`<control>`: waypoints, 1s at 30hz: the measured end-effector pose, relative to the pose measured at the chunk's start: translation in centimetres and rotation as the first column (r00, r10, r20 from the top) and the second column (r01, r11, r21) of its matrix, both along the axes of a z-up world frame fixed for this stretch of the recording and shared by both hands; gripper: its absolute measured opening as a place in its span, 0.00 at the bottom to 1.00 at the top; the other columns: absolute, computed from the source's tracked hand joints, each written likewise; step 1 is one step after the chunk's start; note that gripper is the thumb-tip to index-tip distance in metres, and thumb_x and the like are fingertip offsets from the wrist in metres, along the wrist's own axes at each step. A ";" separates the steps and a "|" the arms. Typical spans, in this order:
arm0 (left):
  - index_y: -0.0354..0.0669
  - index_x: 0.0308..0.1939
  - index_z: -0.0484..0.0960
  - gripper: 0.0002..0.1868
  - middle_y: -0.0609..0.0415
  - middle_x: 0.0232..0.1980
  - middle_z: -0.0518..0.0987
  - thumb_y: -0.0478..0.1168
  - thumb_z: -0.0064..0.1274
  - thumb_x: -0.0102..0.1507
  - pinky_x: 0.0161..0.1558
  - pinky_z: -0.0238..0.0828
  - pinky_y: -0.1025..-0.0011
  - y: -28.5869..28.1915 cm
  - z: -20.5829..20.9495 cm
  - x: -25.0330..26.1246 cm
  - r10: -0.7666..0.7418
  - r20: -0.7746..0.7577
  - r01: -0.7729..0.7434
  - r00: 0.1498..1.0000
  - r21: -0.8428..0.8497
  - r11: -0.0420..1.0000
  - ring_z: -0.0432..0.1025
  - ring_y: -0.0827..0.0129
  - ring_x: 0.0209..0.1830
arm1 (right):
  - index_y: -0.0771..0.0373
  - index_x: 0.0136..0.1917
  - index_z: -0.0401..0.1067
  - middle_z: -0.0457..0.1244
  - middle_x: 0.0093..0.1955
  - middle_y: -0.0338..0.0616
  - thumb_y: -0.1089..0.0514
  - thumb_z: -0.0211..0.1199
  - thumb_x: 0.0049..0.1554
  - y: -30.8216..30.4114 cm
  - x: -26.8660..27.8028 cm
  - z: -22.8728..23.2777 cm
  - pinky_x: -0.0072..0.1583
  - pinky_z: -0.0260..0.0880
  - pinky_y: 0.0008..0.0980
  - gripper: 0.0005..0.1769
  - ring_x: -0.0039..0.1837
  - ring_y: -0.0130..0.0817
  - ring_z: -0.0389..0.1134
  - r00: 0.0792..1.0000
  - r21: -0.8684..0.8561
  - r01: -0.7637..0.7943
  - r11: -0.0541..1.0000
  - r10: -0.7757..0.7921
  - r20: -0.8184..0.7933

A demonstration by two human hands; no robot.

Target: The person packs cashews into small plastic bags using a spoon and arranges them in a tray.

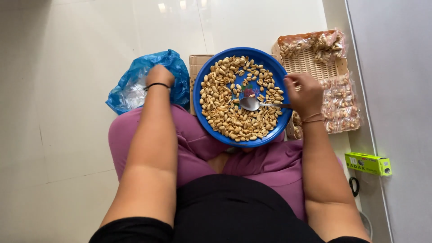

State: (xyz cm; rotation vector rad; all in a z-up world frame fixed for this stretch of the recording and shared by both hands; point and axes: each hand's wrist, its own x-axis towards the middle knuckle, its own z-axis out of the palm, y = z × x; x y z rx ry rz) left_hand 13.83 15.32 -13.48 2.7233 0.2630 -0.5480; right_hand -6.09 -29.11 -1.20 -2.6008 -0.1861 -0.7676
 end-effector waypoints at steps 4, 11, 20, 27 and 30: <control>0.39 0.47 0.87 0.16 0.39 0.48 0.84 0.40 0.54 0.58 0.58 0.71 0.46 -2.3 -2.5 0.0 -0.050 -0.186 0.056 0.981 0.030 0.998 0.78 0.44 0.54 | 0.48 0.51 0.82 0.70 0.43 0.35 0.53 0.71 0.62 4.9 0.8 0.3 0.50 0.74 0.35 0.03 0.45 0.38 0.72 0.994 -0.096 -0.095 0.991 0.090 -0.059; 0.39 0.46 0.86 0.13 0.39 0.46 0.83 0.40 0.54 0.61 0.54 0.72 0.41 -2.7 1.4 -0.9 -0.137 -0.290 0.156 0.947 0.047 0.987 0.78 0.43 0.49 | 0.42 0.50 0.80 0.70 0.45 0.33 0.56 0.65 0.62 8.6 3.2 -1.1 0.49 0.75 0.36 0.07 0.46 0.38 0.72 0.989 -0.291 -0.028 0.956 -0.016 -0.147; 0.40 0.41 0.86 0.11 0.41 0.41 0.82 0.41 0.52 0.61 0.48 0.72 0.42 -4.8 3.5 -0.7 -0.174 -0.265 0.194 0.949 0.052 0.980 0.77 0.44 0.43 | 0.39 0.47 0.75 0.67 0.44 0.29 0.46 0.69 0.56 7.9 3.2 -4.3 0.51 0.74 0.36 0.05 0.49 0.35 0.71 0.951 -0.329 0.044 0.943 -0.141 -0.275; 0.41 0.38 0.86 0.11 0.42 0.37 0.81 0.42 0.51 0.61 0.44 0.72 0.42 -5.5 5.0 -1.6 -0.186 -0.232 0.209 0.955 0.079 0.975 0.76 0.45 0.39 | 0.46 0.49 0.78 0.71 0.43 0.33 0.56 0.65 0.61 8.5 0.8 2.1 0.48 0.74 0.38 0.04 0.48 0.36 0.73 0.922 0.144 0.044 0.989 0.016 -0.386; 0.42 0.36 0.86 0.11 0.43 0.35 0.81 0.42 0.50 0.61 0.42 0.72 0.42 -5.6 3.7 -0.8 -0.177 -0.212 0.199 0.961 0.083 0.977 0.76 0.45 0.37 | 0.47 0.52 0.81 0.70 0.41 0.34 0.59 0.70 0.61 11.9 -2.2 11.3 0.48 0.74 0.30 0.07 0.47 0.34 0.72 0.944 0.407 -0.092 0.909 0.210 -0.254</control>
